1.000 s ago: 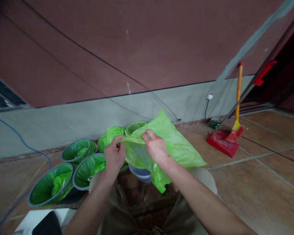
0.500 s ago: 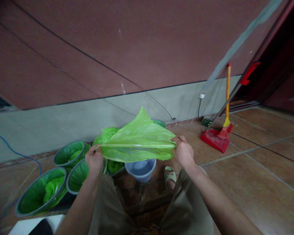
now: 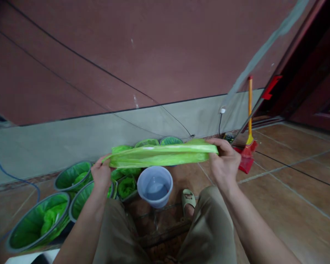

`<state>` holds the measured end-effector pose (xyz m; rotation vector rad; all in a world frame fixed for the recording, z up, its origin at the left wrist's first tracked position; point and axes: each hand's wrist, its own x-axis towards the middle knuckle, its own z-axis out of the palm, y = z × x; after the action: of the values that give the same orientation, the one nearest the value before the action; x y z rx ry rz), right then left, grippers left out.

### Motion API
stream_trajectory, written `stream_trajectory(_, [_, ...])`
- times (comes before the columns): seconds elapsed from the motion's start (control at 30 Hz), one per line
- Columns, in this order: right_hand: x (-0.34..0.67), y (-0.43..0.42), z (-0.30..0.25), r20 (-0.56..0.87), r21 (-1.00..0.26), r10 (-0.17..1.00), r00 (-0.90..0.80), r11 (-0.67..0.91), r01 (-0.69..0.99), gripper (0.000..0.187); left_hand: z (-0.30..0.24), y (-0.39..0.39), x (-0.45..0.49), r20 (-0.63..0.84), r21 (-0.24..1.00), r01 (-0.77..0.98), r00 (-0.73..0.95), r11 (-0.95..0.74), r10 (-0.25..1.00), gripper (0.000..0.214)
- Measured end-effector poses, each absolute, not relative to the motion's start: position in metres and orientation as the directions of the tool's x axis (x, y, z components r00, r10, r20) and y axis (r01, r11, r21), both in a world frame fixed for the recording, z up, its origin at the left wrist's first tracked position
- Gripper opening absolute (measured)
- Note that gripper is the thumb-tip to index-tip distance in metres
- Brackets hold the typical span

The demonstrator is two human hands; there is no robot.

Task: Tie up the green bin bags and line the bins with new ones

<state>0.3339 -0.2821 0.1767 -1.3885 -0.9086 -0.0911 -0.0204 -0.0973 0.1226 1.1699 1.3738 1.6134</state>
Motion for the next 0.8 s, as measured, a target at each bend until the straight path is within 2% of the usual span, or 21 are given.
stream_trajectory(0.03, [0.335,-0.284,0.163,0.622,-0.771,0.441,0.647,0.202,0.603,0.027,0.117,-0.097,-0.021,0.164,0.986,0.049,-0.349,-0.156,0.923,0.036])
stream_trajectory(0.07, [0.336,-0.286,0.146,0.587,-0.779,0.501,0.636,0.136,0.612,0.024,0.108,-0.098,-0.022,0.126,0.992,0.066,-0.351,-0.11,0.928,0.035])
stream_trajectory(0.13, [0.338,-0.291,0.107,0.391,-0.831,0.62,0.68,-0.08,0.55,0.025,0.085,-0.1,-0.026,0.009,0.99,0.136,-0.33,0.038,0.944,0.031])
stream_trajectory(0.2, [0.338,-0.297,0.076,0.336,-0.82,0.634,0.696,-0.167,0.548,0.031,0.062,-0.104,-0.031,-0.03,0.987,0.146,-0.262,0.07,0.964,0.031])
stream_trajectory(0.3, [0.334,-0.306,0.06,0.345,-0.817,0.683,0.644,-0.118,0.564,0.033,0.044,-0.107,-0.034,-0.043,0.99,0.114,-0.307,0.081,0.951,0.027])
stream_trajectory(0.4, [0.325,-0.313,0.069,0.383,-0.8,0.731,0.565,-0.043,0.598,0.033,0.043,-0.106,-0.033,-0.096,0.986,0.094,-0.335,0.134,0.937,0.021])
stream_trajectory(0.53, [0.302,-0.327,0.072,0.466,-0.737,0.776,0.426,0.074,0.671,0.034,0.049,-0.102,-0.038,-0.253,0.967,-0.078,-0.333,0.241,0.908,0.011])
stream_trajectory(0.63, [0.274,-0.34,0.06,0.468,-0.721,0.827,0.313,0.151,0.676,0.034,0.054,-0.101,-0.047,-0.336,0.938,-0.196,-0.327,0.285,0.883,0.006])
stream_trajectory(0.73, [0.238,-0.345,0.047,0.426,-0.739,0.873,0.236,0.186,0.648,0.039,0.056,-0.108,-0.047,-0.4,0.887,-0.349,-0.249,0.303,0.882,0.014])
stream_trajectory(0.8, [0.213,-0.342,0.041,0.383,-0.766,0.898,0.216,0.178,0.618,0.042,0.053,-0.123,-0.038,-0.495,0.783,-0.492,-0.123,0.381,0.86,0.031])
